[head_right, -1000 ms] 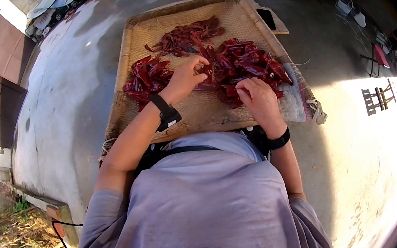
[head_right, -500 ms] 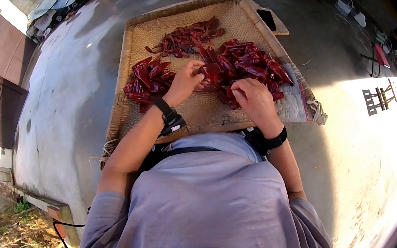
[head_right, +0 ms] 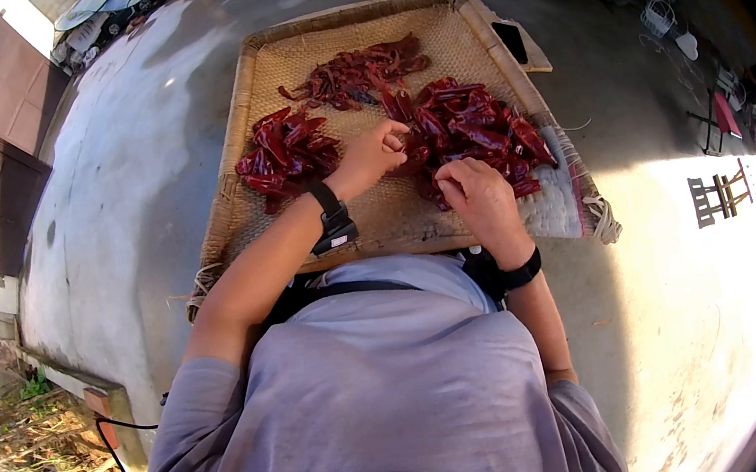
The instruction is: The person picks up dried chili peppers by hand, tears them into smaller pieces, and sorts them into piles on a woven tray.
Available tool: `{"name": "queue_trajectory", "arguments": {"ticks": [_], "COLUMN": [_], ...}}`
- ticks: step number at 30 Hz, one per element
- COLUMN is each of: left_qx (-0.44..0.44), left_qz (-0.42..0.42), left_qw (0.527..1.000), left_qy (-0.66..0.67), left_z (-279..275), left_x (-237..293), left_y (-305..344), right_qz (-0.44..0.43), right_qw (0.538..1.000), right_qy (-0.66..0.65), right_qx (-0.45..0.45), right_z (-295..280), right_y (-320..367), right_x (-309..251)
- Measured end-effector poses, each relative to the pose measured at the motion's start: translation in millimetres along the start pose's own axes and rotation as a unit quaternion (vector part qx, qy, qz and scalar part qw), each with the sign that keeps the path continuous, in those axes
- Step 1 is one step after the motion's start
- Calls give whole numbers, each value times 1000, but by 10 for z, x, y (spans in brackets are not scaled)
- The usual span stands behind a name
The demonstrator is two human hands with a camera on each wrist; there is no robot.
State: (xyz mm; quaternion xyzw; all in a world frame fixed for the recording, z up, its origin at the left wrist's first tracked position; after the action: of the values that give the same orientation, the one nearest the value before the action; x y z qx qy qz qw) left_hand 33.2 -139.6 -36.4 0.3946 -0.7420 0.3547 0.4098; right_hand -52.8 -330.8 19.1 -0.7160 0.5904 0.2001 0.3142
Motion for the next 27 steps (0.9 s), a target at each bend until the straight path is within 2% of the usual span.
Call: {"name": "queue_trajectory", "arguments": {"ticks": [4,7,10,13,16,22,25,27], "left_qx": [28,116,146,136,125,91,55,16], "left_qz": [35,38,82,121,106,-23,-22,32], "left_qw": [996,988,975,959,947,965,966,973], "left_qy": [-76,-98,-144,-215,-275,-245,-251,-229], "left_z": [-13,-74,-85,-8,34,-157,-111,-7], "left_x": [81,185,405,649,718,378,209,163], "left_y": [9,63,135,240,371,264,115,106], "right_qz": [-13,-25,-21,-27,-26,-1,1,-5], "right_qw": [1000,999,999,999,998,999,1000,1000], "right_qy": [12,21,14,6,12,-1,-10,-2], "right_qx": [16,32,37,43,54,34,27,29], "right_z": [-3,-18,-37,-31,-49,-37,-23,-22], "right_y": [4,7,1,-6,-3,-8,-10,-6], "right_x": [28,37,-7,-7,0,41,-12,-36]}}
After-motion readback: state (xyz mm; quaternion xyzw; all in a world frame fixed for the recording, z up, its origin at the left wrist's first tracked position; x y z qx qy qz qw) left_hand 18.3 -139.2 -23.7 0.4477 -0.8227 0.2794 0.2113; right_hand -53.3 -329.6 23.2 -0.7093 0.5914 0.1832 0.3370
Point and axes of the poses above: each hand's wrist, its own y-axis away from the middle knuckle, its own z-axis out of the palm, x = y × z, the point moved 4 cm from there along -y, towards the middle knuckle, and after that the axes turned 15 degrees about z, right-handed, at the moved point
